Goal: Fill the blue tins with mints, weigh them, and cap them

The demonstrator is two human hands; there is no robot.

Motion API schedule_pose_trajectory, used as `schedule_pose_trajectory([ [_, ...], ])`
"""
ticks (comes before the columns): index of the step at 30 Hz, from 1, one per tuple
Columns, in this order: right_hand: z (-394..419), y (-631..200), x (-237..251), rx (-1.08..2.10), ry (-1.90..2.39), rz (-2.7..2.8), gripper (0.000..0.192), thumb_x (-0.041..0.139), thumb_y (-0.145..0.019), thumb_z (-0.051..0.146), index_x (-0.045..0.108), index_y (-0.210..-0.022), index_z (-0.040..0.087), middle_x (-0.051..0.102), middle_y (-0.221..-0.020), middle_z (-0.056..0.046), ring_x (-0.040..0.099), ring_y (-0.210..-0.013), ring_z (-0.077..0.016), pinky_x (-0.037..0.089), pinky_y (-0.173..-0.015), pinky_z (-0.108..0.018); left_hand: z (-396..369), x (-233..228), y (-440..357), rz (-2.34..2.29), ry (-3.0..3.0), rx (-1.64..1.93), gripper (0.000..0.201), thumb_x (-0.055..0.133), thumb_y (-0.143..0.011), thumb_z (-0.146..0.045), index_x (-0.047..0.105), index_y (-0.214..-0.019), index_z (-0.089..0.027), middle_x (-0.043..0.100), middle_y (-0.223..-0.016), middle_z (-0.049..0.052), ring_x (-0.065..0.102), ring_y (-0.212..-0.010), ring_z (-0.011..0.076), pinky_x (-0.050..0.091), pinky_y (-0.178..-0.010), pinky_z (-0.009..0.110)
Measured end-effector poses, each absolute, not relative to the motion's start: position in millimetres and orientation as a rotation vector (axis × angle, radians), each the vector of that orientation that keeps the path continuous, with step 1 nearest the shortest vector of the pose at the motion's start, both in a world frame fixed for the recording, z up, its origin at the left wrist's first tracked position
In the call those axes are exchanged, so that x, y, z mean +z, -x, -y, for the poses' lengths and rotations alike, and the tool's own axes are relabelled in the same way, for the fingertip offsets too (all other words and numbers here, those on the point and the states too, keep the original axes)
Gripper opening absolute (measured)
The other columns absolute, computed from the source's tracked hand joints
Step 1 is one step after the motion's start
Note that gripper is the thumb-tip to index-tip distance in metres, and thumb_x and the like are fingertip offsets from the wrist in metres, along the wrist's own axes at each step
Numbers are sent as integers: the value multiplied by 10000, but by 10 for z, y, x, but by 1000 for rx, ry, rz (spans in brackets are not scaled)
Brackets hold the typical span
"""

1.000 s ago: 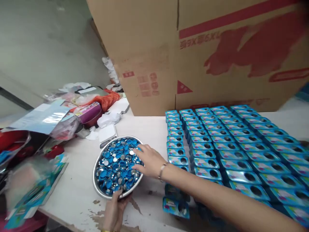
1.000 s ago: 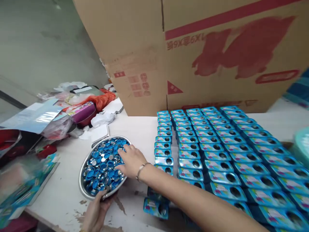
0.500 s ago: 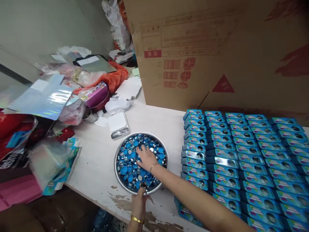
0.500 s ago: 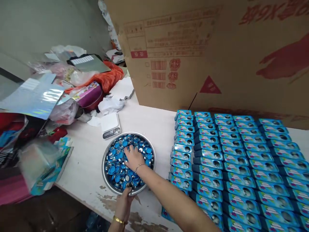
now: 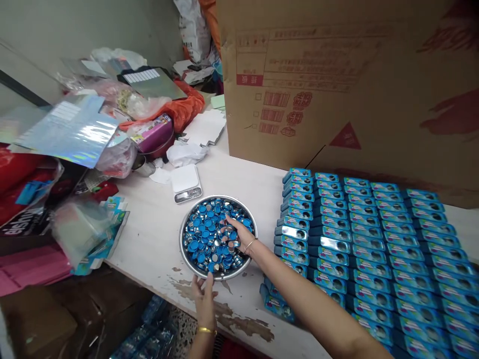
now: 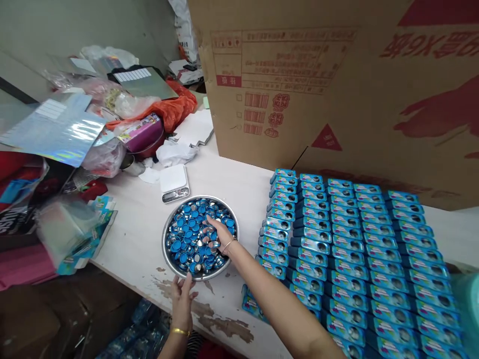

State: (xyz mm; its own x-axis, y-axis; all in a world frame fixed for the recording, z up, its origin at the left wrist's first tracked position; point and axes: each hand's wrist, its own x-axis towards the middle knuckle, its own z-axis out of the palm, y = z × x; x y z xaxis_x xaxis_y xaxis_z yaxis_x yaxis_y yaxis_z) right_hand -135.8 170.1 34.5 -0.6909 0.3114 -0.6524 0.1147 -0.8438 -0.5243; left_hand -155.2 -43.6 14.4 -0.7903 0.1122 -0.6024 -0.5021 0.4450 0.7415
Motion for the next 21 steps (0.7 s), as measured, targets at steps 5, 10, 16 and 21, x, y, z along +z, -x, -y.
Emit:
schedule_pose_trajectory([
  [5,-1686,1236,431,2718,1143,621,438,591,-792,551,560,-990,161,586,-630,9,476,-396,-67,271,-297,-144,484,534,1512,-2427,31,1336,457,528,-812,-523,574,-1110,-179,594,-1110,97,574,-1018,226,456,-911,343],
  [10,-1631,1044,526,2789,1031,586,321,553,-845,450,587,-910,137,589,-594,-1,470,-375,-81,280,-280,-163,-164,838,1864,-2320,-437,1451,430,474,-856,-508,596,-1118,-190,623,-1122,91,589,-1019,211,452,-920,337],
  [16,-1566,913,622,2740,1051,524,281,472,-895,395,580,-891,136,589,-571,17,486,-374,-71,310,-289,-148,-544,669,1765,-2028,-428,1262,613,639,-722,-541,573,-1164,-122,650,-1034,126,638,-803,201,504,-643,294],
  [21,-1524,750,741,2725,1097,501,259,544,-852,395,582,-882,140,574,-523,33,484,-359,-76,315,-292,-148,-519,739,1472,-2200,-1050,1307,324,575,-828,-442,626,-1000,-173,631,-983,79,612,-873,174,503,-721,283],
])
